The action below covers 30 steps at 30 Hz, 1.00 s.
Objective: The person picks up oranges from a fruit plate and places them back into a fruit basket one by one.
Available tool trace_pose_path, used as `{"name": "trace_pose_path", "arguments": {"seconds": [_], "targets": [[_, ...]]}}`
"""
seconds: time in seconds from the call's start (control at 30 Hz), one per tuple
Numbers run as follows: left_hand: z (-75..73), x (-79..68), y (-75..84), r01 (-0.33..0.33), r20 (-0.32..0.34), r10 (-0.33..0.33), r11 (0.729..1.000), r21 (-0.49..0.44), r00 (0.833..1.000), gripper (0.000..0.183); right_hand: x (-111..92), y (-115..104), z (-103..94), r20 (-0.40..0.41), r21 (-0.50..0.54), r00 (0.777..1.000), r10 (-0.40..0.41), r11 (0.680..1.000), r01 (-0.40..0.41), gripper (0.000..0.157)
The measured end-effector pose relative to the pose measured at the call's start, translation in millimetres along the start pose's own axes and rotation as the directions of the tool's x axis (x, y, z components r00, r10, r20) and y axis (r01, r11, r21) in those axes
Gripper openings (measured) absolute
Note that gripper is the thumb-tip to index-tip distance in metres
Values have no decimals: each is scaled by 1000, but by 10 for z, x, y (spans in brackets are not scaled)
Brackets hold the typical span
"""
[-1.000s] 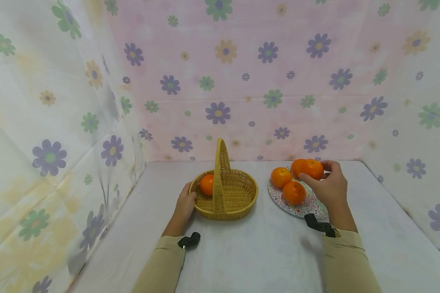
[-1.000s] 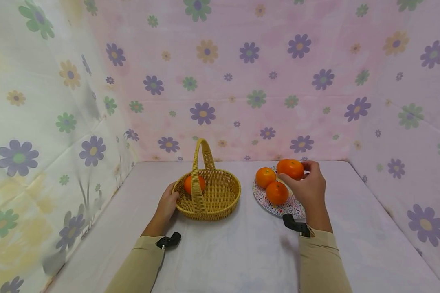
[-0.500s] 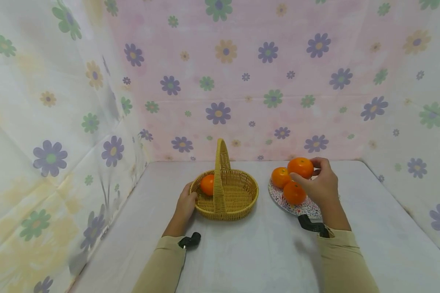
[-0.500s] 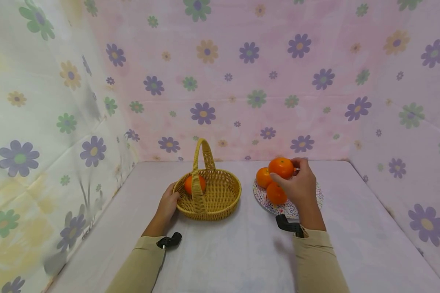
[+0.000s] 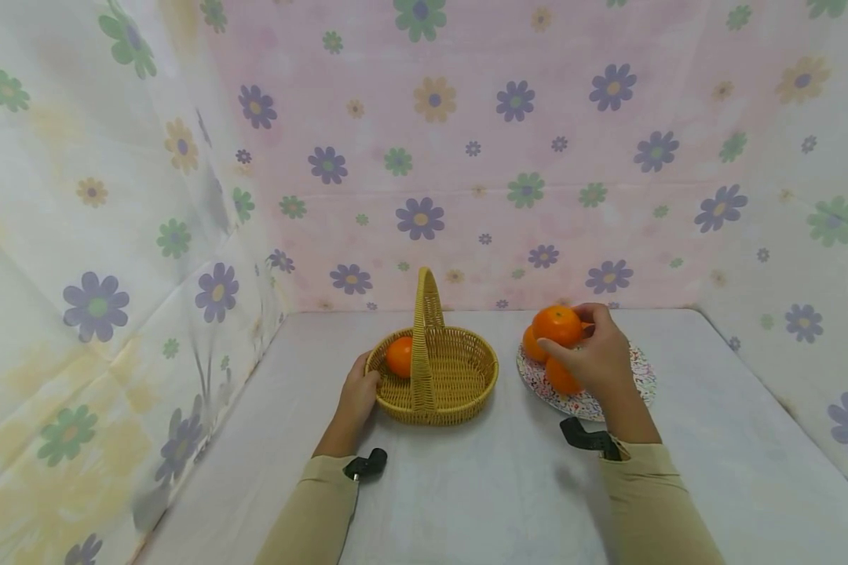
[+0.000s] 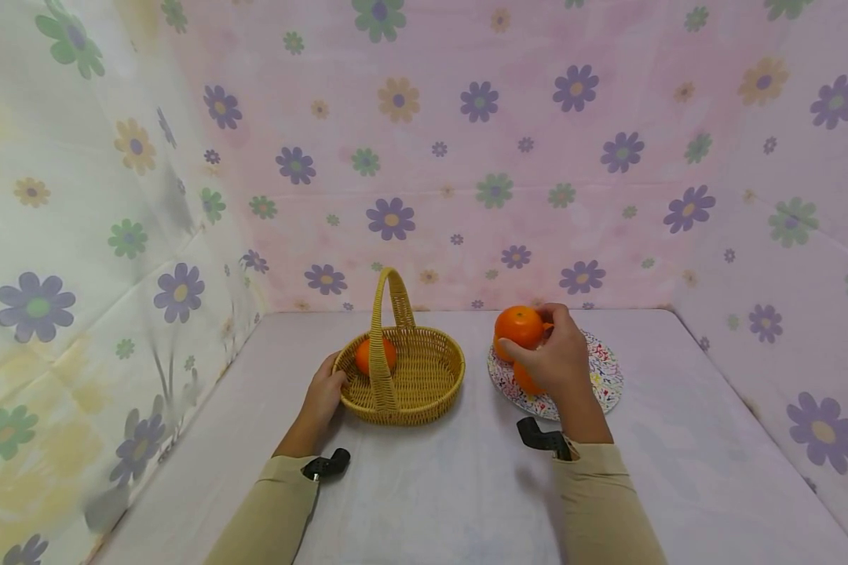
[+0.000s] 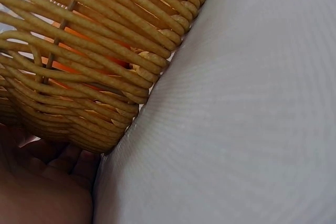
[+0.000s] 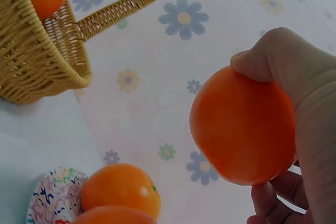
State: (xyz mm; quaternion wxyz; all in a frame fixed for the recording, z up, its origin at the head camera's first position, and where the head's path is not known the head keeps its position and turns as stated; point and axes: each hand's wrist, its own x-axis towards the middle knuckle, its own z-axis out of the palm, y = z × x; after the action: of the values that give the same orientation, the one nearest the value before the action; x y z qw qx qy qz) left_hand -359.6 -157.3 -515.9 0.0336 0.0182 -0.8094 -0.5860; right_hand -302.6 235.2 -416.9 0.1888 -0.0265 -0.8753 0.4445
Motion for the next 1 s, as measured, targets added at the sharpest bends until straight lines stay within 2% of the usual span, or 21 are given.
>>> {"name": "trace_pose_path", "arguments": {"seconds": [0.23,0.5,0.83,1.0], "targets": [[15,6,-8,4,6,-4,1000,9,1000,64,-8,1,148,21,4,999,-47,999,47,89],[24,10,0,-4,8,4,1000,15,1000,63,-32,0,260,39,11,994,-98,995,98,82],[9,-11,22,17,7,-18,1000,22,1000,64,-73,-119,405,136,-4,990,-47,999,48,88],[-4,-14,25,28,11,-28,999,17,1000,63,-107,-174,490,168,-22,983,-69,997,74,86]]}}
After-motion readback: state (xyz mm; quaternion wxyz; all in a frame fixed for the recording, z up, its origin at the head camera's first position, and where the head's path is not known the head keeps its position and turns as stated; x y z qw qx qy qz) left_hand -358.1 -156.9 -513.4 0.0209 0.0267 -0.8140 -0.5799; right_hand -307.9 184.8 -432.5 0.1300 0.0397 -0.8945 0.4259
